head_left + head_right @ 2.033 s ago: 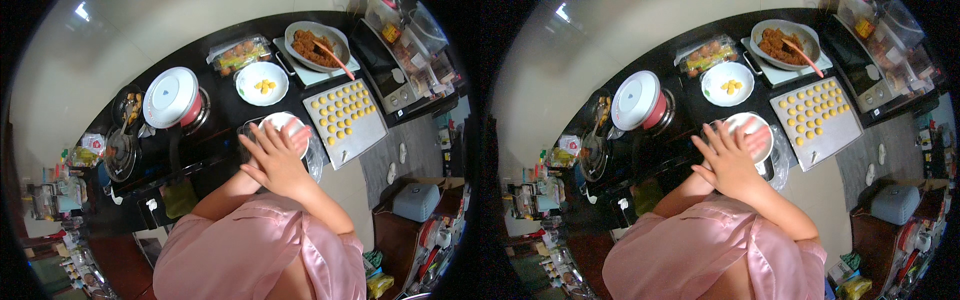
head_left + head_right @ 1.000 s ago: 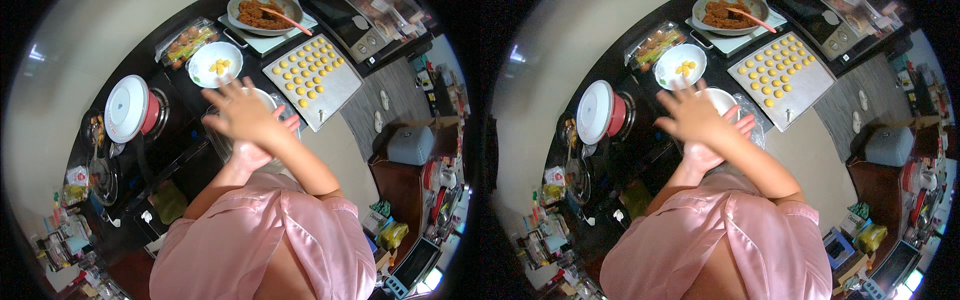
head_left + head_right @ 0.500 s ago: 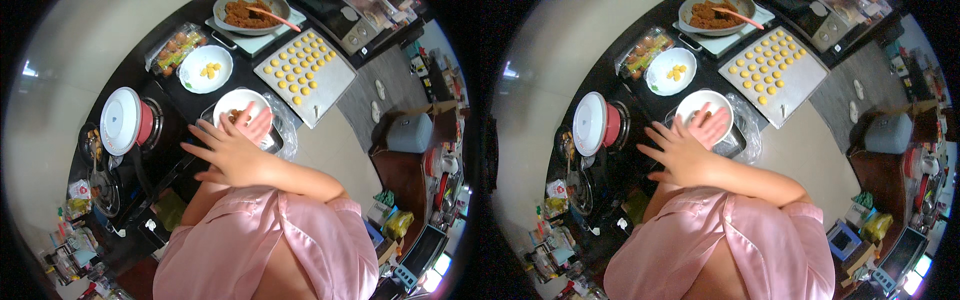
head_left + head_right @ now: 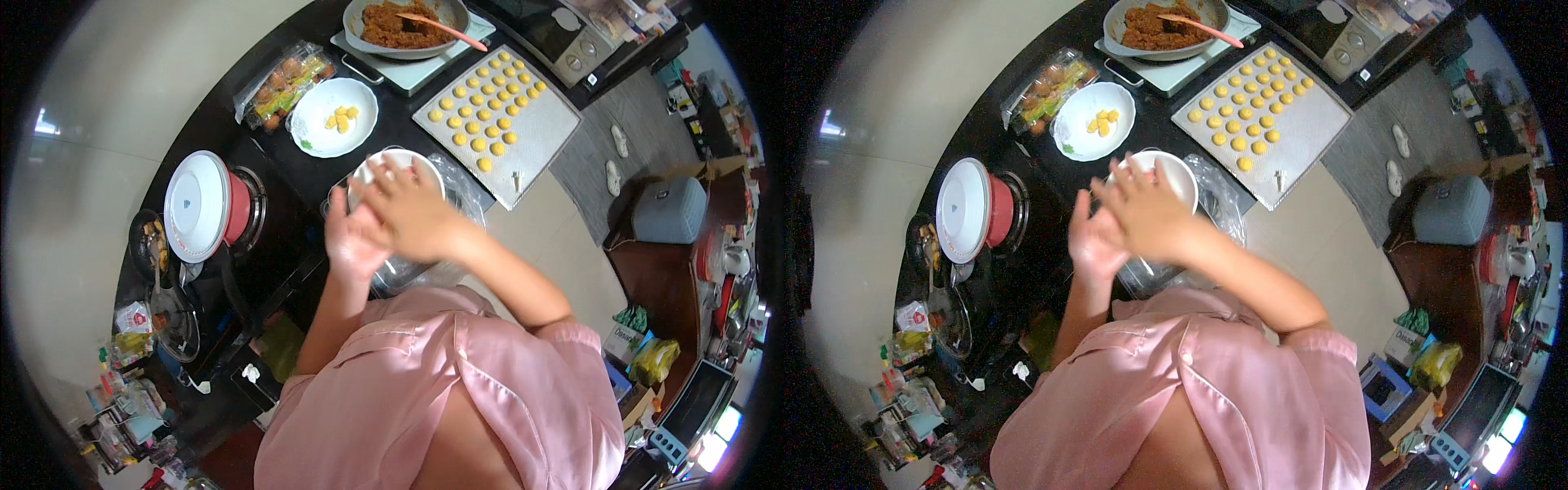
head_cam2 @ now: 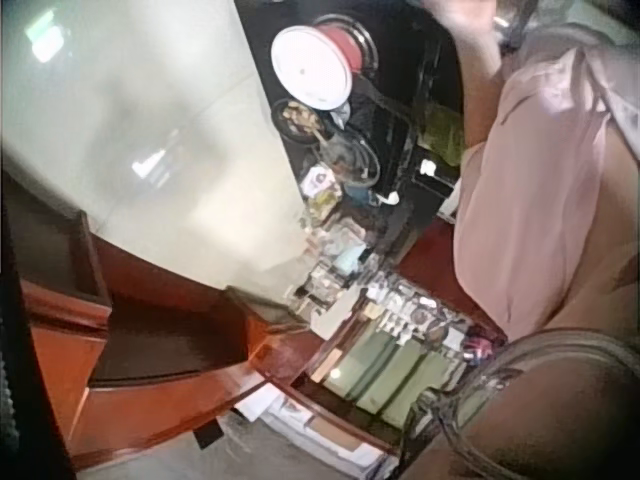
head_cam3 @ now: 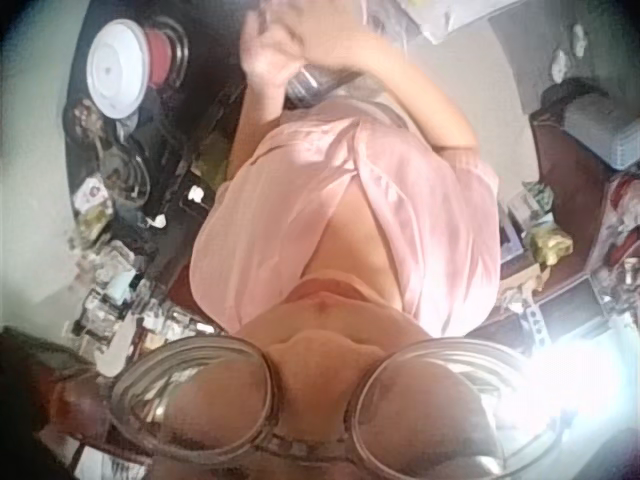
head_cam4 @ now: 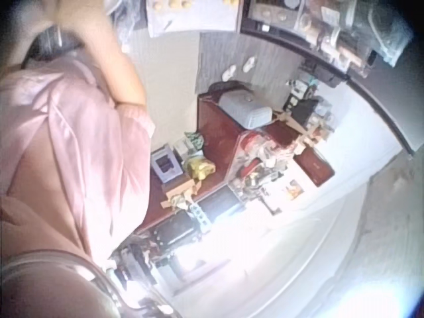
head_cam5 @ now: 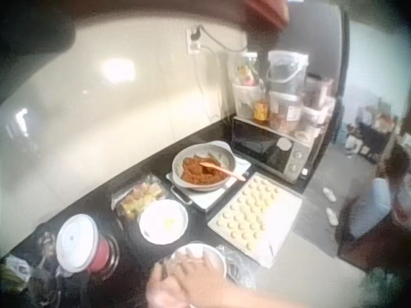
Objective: The person prepares small pastries by hand, flattening portions of yellow dough, placing a dark round filling in the center, and rolling them into balls before placing them onto a baking sheet.
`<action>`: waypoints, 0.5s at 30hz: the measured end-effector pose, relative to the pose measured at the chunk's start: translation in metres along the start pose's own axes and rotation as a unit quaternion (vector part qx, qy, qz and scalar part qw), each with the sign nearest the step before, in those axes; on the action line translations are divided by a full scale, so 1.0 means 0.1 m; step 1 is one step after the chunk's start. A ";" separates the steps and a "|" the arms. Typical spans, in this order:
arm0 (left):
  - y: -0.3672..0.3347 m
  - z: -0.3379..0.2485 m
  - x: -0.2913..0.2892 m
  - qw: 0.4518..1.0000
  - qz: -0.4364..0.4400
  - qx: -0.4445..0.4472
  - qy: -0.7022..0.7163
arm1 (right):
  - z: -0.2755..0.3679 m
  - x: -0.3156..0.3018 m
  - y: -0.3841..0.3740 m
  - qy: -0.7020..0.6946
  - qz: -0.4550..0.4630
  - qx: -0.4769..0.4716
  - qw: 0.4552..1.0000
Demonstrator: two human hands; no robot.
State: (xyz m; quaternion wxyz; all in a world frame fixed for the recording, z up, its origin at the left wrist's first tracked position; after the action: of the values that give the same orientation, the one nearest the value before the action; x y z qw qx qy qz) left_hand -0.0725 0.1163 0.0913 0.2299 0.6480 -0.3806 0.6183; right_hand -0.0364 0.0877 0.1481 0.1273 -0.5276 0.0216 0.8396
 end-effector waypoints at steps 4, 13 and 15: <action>0.25 0.15 0.00 0.953 -0.072 -0.278 -0.095 | 0.57 0.06 0.04 -0.068 -0.051 -0.146 0.986; 0.31 0.11 -0.11 0.952 -0.105 -0.260 0.125 | 0.67 0.11 0.03 -0.078 -0.105 -0.169 0.977; 0.34 0.33 0.14 0.923 -0.125 -0.340 0.130 | 0.24 0.03 -0.24 -0.051 -0.097 -0.071 0.991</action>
State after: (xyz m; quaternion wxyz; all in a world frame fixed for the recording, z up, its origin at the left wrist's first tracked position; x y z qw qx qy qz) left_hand -0.0794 0.0674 0.0949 0.5594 0.4871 -0.4507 0.4967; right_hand -0.0534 0.1157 0.1584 0.1716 -0.4914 -0.0962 0.8484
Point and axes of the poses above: each hand's wrist, its own y-axis away from the middle knuckle, its own x-axis out of the palm, z = x × y, the point moved 6 cm from there along -y, towards the middle knuckle, and after that the axes turned 1 degree about y, right-handed, at the moved point
